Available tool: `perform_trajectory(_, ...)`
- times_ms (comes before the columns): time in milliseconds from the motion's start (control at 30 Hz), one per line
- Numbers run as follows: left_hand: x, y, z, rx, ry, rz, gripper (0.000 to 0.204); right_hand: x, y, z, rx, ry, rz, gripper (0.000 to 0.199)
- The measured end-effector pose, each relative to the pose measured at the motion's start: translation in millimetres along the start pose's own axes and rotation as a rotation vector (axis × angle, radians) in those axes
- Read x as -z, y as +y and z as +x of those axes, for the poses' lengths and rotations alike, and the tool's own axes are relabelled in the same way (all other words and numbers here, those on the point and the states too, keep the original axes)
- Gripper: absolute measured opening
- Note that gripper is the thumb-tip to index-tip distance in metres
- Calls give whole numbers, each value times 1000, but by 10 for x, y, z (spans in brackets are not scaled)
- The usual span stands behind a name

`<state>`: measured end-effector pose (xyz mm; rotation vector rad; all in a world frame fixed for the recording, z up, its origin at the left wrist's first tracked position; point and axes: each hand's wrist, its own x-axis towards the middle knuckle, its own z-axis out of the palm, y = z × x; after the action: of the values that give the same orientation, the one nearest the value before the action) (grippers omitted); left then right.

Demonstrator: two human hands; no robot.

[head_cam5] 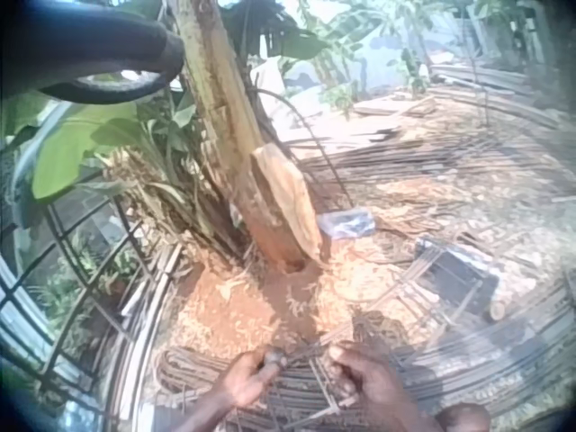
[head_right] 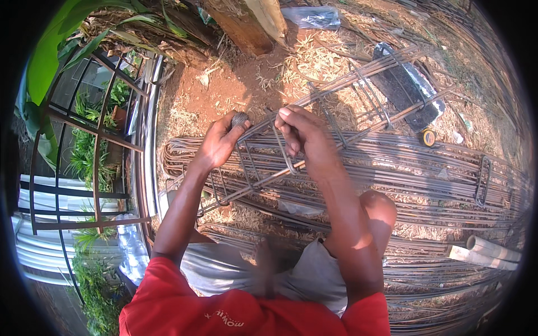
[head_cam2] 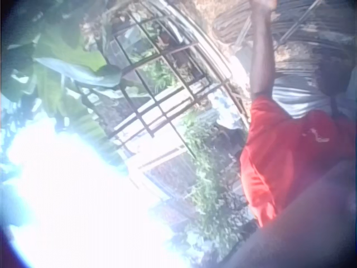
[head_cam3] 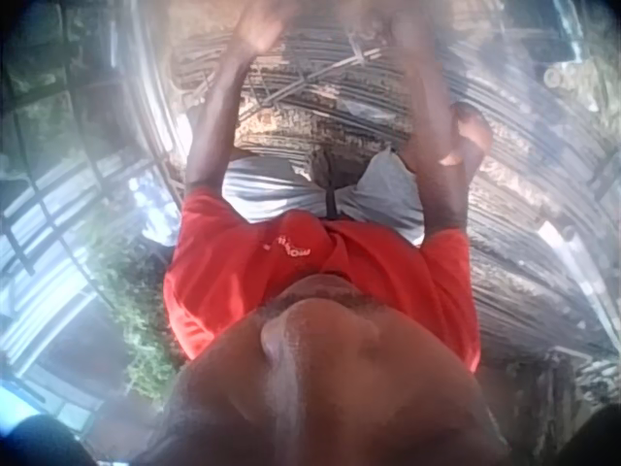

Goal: The person sits on the ground and assembles a rebar grid by tying intersecting steel bars with wire. They use pliers to twist and secure the wire at multiple junctions, occasionally adjusting the grid's position.

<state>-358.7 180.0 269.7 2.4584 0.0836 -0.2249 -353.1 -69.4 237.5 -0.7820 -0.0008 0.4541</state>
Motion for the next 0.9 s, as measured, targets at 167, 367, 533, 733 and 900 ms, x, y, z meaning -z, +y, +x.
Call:
perform_trajectory(167, 110, 170, 64, -31, 145, 184, 50, 241, -394, -172, 284, 112, 155, 25)
perform_trajectory(367, 432, -17, 390, -166, 310, 335, 42, 561, -806, -470, 628, -115, 440, 28)
perform_trajectory(533, 867, -434, 639, -278, 575, 576, 34, 999, -1012, -615, 821, 123, 511, 22)
perform_trajectory(733, 1008, -699, 1002, -452, 733, 811, 27, 1021, -1011, -613, 867, 30, 319, 24)
perform_trajectory(900, 404, -148, 861, -152, 357, 586, 65, 678, -732, -396, 923, 249, -576, 25)
